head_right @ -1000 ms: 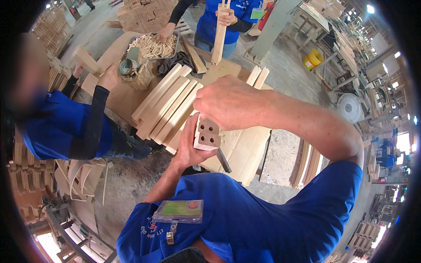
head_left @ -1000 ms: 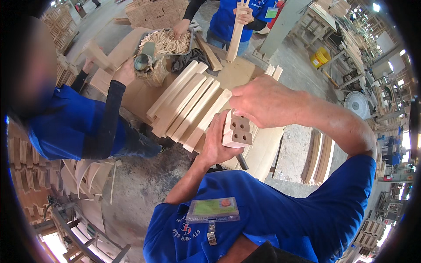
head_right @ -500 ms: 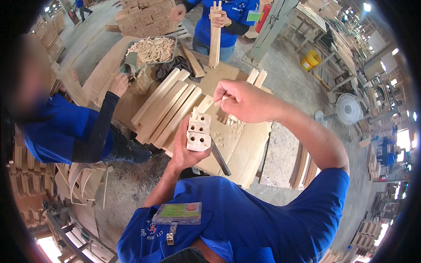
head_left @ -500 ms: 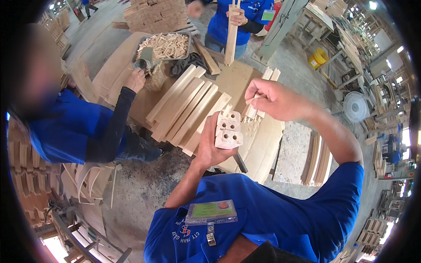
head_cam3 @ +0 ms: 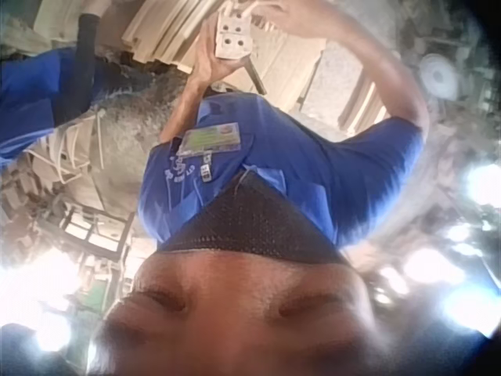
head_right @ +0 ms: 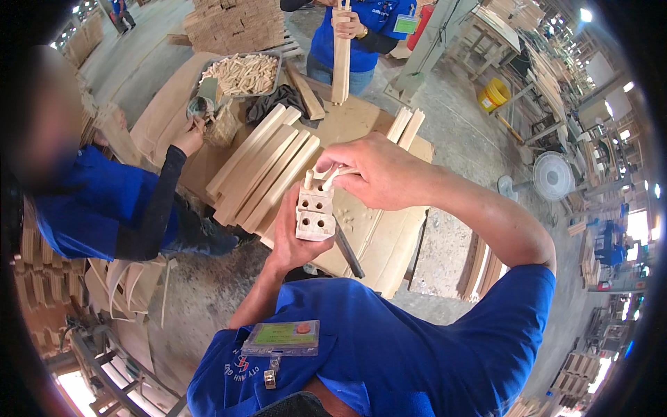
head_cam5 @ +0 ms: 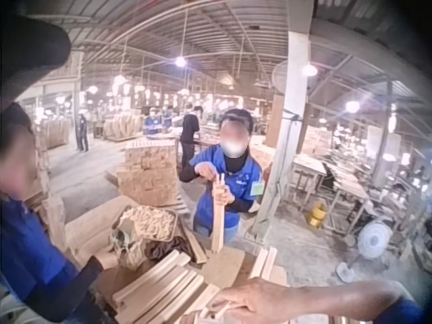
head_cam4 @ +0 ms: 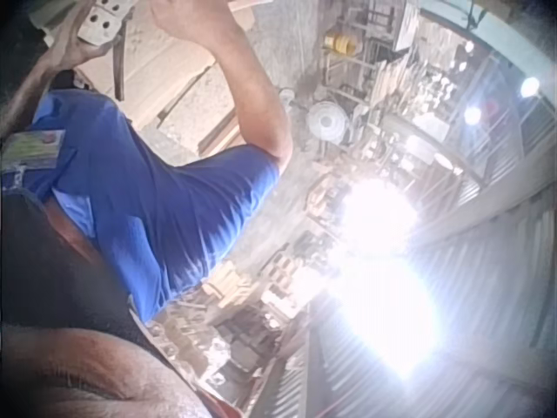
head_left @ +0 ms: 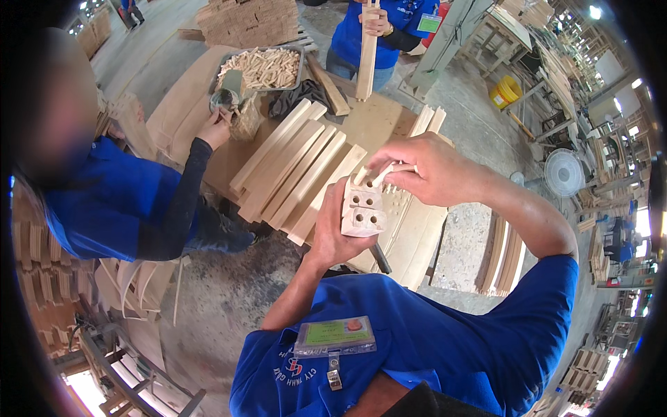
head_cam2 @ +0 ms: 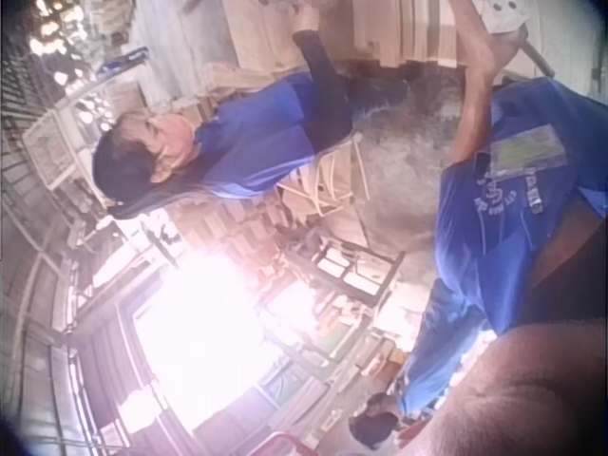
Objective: The person inserts small wooden dowels into pre-drilled holes on a wooden frame component. They use a hammer to tap the dowels flush with the surface. The person repeats this process for multiple dowels on the same piece and then moves to a new piece.
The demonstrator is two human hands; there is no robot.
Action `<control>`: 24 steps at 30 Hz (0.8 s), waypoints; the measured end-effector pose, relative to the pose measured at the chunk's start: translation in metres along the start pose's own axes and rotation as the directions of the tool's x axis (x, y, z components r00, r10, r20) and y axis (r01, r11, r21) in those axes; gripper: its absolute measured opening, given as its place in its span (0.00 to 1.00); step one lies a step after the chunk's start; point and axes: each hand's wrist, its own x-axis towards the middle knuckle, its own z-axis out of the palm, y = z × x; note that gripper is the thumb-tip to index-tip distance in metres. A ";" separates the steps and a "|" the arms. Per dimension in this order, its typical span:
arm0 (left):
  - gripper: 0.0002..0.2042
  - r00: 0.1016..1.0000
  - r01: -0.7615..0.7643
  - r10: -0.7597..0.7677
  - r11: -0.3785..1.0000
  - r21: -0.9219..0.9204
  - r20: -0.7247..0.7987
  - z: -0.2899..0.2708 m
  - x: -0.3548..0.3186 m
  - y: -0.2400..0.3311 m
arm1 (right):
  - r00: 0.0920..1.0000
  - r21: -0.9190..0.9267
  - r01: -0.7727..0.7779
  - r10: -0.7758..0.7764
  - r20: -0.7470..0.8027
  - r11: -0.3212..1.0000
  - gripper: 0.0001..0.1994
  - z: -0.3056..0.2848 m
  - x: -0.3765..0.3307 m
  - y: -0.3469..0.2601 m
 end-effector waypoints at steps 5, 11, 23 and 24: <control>0.47 1.000 0.023 -0.023 0.999 -0.025 0.002 0.000 0.001 0.002 | 0.995 -0.125 0.015 -0.003 0.098 0.992 0.08 -0.004 0.007 -0.004; 0.48 1.000 0.010 -0.011 1.000 0.004 0.014 0.000 0.004 0.005 | 0.986 -0.393 0.120 -0.063 0.155 0.912 0.10 -0.001 0.008 -0.010; 0.49 1.000 -0.022 0.022 1.000 -0.002 0.008 0.012 0.005 0.000 | 1.000 -0.326 0.000 -0.004 -0.011 0.945 0.15 0.012 -0.001 -0.005; 0.48 1.000 -0.010 0.010 1.000 -0.023 0.019 0.010 0.008 0.003 | 0.999 -0.303 -0.005 -0.010 -0.046 0.953 0.15 0.015 -0.003 0.000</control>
